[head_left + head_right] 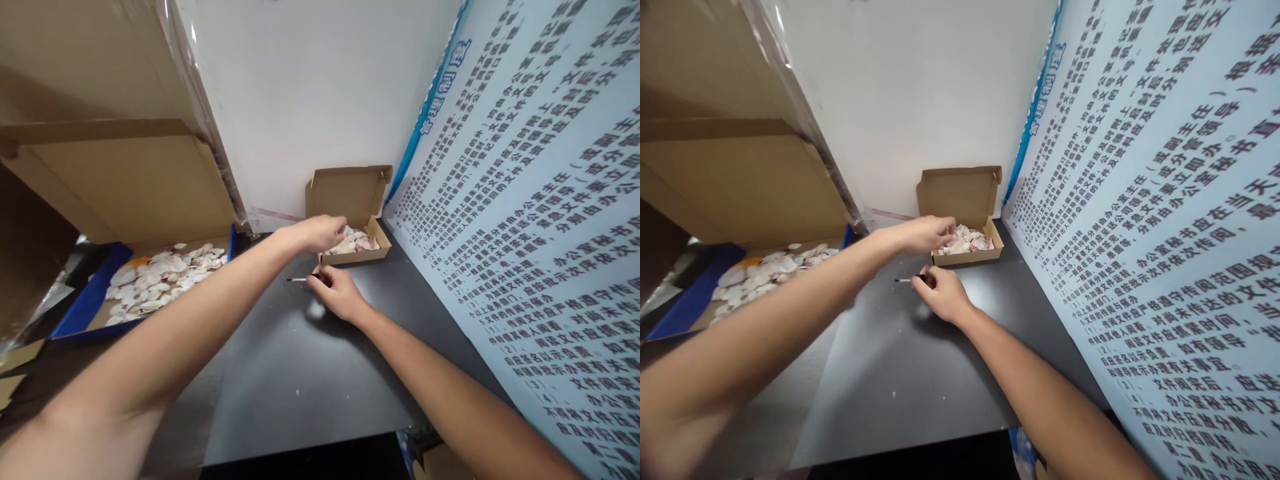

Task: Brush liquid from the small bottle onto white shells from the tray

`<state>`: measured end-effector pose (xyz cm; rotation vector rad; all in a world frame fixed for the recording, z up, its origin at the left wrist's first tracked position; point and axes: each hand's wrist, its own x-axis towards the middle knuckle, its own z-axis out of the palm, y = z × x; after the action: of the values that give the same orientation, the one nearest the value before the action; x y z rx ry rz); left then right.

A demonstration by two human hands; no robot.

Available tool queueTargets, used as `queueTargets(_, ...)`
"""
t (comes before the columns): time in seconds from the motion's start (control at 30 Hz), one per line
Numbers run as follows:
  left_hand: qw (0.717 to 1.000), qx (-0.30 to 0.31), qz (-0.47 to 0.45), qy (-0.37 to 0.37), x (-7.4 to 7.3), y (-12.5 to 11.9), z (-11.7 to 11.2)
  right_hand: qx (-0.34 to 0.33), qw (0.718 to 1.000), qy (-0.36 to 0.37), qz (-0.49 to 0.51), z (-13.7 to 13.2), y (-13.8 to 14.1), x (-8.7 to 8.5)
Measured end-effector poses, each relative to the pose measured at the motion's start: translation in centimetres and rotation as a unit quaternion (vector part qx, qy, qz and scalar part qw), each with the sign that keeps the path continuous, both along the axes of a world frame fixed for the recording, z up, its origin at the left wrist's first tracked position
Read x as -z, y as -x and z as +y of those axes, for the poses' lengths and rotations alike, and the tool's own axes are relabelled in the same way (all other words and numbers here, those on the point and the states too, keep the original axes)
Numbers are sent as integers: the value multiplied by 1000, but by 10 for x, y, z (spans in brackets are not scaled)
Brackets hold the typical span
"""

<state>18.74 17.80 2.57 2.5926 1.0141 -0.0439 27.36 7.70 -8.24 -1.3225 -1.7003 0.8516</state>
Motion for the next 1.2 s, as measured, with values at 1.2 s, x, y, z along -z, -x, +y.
queueTargets(1.2, 613, -346, -504, 501, 89, 120, -85, -37, 998, -5, 55, -7, 2, -3)
